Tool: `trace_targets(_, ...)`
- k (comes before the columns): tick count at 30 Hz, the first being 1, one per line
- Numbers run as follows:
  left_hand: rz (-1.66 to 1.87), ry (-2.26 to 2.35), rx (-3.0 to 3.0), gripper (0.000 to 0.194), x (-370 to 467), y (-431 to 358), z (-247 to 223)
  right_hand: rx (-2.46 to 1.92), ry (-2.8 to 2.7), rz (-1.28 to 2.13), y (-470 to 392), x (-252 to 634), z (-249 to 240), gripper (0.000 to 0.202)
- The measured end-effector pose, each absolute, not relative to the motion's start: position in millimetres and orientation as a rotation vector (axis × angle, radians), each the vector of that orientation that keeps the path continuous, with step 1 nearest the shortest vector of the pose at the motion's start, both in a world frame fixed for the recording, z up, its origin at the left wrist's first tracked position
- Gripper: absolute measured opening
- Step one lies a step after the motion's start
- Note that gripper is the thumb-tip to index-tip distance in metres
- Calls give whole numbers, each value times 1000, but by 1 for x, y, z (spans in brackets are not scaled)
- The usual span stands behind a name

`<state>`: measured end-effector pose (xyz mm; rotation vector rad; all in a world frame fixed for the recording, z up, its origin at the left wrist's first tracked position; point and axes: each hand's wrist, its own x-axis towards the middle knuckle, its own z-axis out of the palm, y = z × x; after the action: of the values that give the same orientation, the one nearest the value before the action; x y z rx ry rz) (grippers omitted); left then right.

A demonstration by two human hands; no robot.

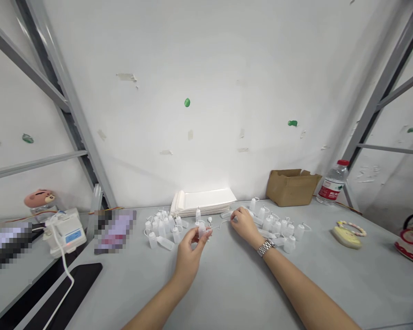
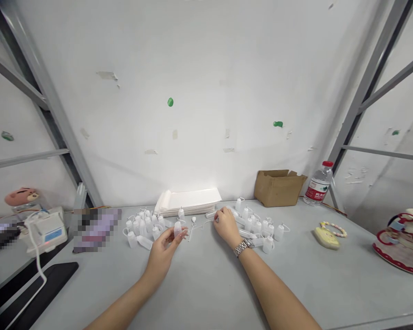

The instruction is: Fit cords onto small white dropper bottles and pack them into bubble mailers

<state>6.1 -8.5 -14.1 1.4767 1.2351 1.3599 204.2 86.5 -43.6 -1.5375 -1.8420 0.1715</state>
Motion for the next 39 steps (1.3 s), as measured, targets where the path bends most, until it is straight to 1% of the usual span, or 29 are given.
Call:
trace_targets(2, 1360, 1240, 1474, 34, 6, -8, -14, -1522, -1763, 256, 86, 209, -35, 5)
trace_targets(3, 1360, 1246, 1473, 34, 6, -9, -14, -1516, -1719, 301, 86, 212, -30, 6)
trace_targets(5, 1352, 1259, 1475, 34, 7, -9, -13, -1495, -1649, 396, 83, 215, -19, 18)
trace_targets(7, 1335, 1258, 1492, 33, 7, -10, -12, -1383, -1530, 639, 77, 215, -9, 25)
trace_targets(11, 1292, 1241, 1539, 32, 8, -11, -12, -976, -1167, 1298, 63, 199, 1, 23)
trace_targets(14, 1257, 1228, 1563, 32, 9, -11, -11, -840, -1113, 1479, 53, 185, 3, 20)
trace_targets(19, 1225, 1207, 1585, 30, 10, -11, -10, -753, -1262, 1546, 40, 171, 5, 13)
trace_targets(25, 1227, 1196, 1589, 28, 10, -10, -12, -759, -1386, 1499, 32, 167, 7, 9)
trace_targets(34, 1228, 1227, 1609, 28, 10, -11, -10, -735, -1437, 1488, 29, 164, 7, 12)
trace_targets(39, 1230, 1255, 1664, 27, 9, -11, -11, -769, -1365, 1446, 27, 160, 9, 17)
